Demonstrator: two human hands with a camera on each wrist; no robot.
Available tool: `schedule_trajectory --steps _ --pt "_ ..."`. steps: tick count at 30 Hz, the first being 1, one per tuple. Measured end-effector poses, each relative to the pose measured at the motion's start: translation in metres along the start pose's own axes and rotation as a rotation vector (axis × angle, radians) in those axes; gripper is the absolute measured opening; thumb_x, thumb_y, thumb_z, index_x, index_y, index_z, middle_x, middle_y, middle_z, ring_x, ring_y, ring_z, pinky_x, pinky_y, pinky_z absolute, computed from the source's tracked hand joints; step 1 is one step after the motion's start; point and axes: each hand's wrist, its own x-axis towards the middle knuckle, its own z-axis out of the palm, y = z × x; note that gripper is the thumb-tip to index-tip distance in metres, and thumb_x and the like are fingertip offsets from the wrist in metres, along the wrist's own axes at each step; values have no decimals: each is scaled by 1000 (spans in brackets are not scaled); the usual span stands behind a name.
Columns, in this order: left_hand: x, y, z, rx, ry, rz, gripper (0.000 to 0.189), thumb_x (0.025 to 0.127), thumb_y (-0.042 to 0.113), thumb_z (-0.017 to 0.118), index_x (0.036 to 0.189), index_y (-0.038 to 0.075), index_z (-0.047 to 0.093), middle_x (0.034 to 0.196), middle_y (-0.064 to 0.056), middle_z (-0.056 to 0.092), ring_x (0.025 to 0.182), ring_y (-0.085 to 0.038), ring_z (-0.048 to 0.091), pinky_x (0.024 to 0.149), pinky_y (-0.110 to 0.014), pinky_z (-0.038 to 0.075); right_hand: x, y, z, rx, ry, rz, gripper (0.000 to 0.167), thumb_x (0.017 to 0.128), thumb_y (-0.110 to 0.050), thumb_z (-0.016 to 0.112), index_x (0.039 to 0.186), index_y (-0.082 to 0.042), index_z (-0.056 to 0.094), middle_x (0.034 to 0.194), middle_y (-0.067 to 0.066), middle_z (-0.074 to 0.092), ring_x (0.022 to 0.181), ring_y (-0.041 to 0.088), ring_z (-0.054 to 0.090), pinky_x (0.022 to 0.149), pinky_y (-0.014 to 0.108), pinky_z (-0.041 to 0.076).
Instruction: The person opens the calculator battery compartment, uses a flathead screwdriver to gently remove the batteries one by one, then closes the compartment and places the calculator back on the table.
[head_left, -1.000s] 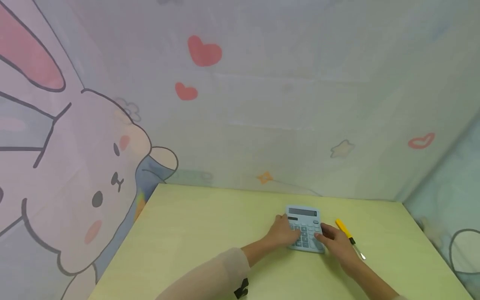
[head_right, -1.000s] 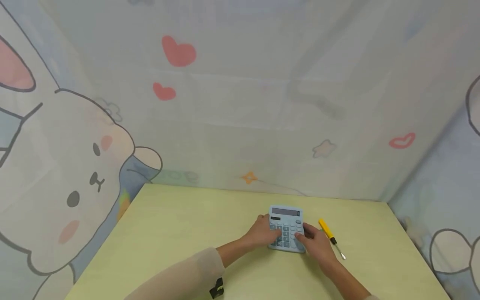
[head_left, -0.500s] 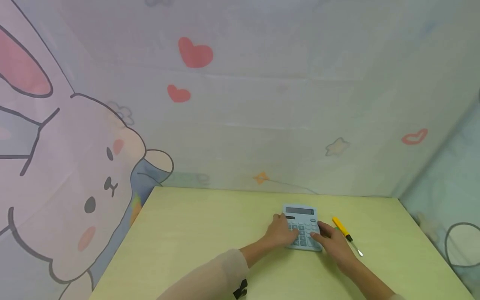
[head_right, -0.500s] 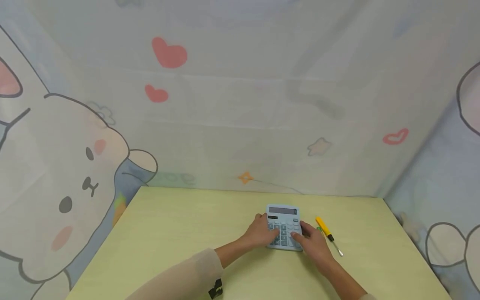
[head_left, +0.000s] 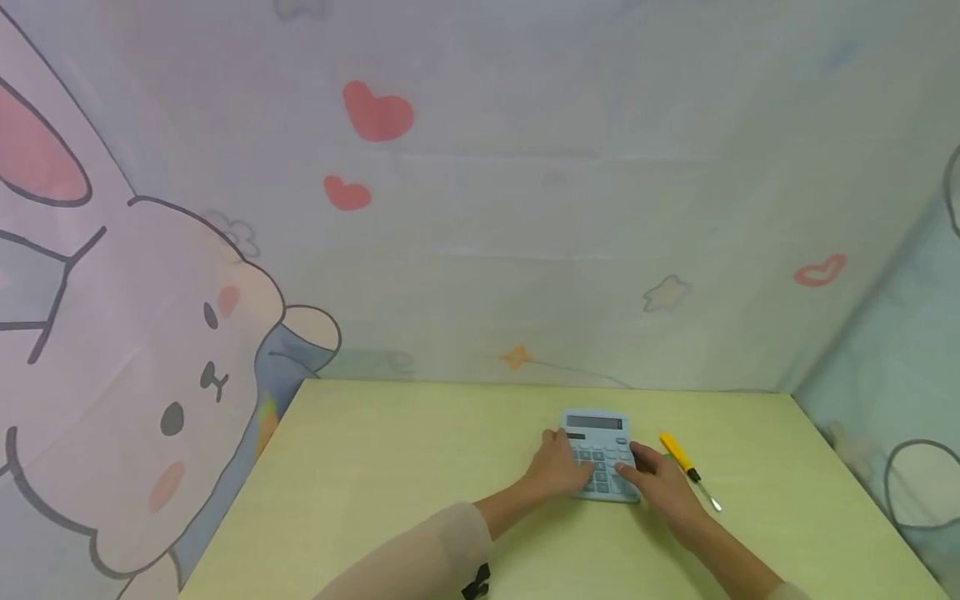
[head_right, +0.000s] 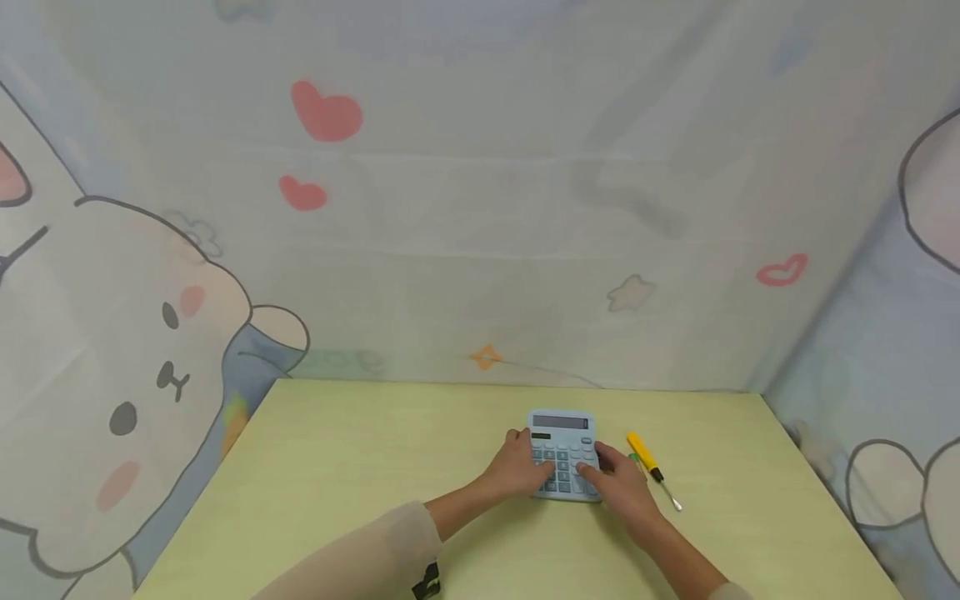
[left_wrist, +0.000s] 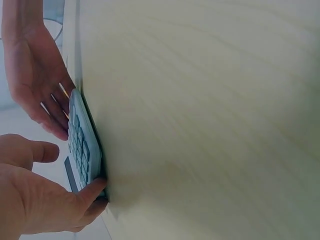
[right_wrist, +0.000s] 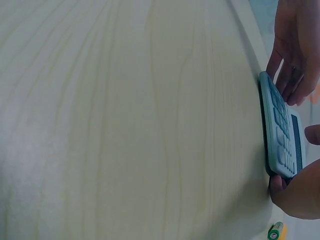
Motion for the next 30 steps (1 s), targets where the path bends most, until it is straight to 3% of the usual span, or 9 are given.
schedule_trajectory --steps 9,16,19,21,26,28,30 --pt "1 -4 -2 26 11 56 81 94 28 71 153 -18 38 139 -28 49 101 -29 61 97 -41 56 3 -1 2 18 1 10 76 106 -29 66 161 10 31 163 33 35 151 50 35 122 59 31" --pt "4 -3 -7 -36 -29 25 79 98 32 70 153 -14 40 134 -24 52 106 -29 60 101 -43 55 2 -2 -9 75 -31 10 71 108 -27 62 159 12 32 162 35 36 149 49 39 119 59 38" --pt "7 -4 -16 -27 -56 15 82 99 39 69 154 -13 39 141 -27 52 116 -33 60 107 -47 52 1 -9 -16 126 -93 6 73 109 -26 62 160 13 28 162 37 33 148 50 39 116 55 43" --pt "6 -5 -24 -30 -83 22 82 99 41 69 154 -13 41 138 -26 54 112 -31 60 102 -47 54 -1 -15 -21 130 -144 -7 74 109 -27 62 161 12 25 162 38 32 146 51 42 114 54 46" --pt "3 -7 -49 33 -221 135 68 100 44 70 145 -4 54 118 -14 63 98 -22 58 84 -40 55 -9 -31 -41 58 -276 -60 76 110 -31 60 161 13 24 158 39 37 142 53 46 112 58 47" --pt "3 -4 -61 103 -273 183 67 100 47 70 145 1 55 122 -13 65 107 -23 60 89 -40 54 -11 -39 -52 7 -309 -82 77 110 -33 60 161 13 24 157 38 40 141 54 46 111 61 46" --pt "2 -2 -77 196 -314 203 78 99 53 69 155 3 48 140 -15 61 125 -26 60 101 -43 53 -12 -48 -60 -54 -317 -99 79 109 -37 61 162 10 26 157 36 41 141 54 46 110 65 45"
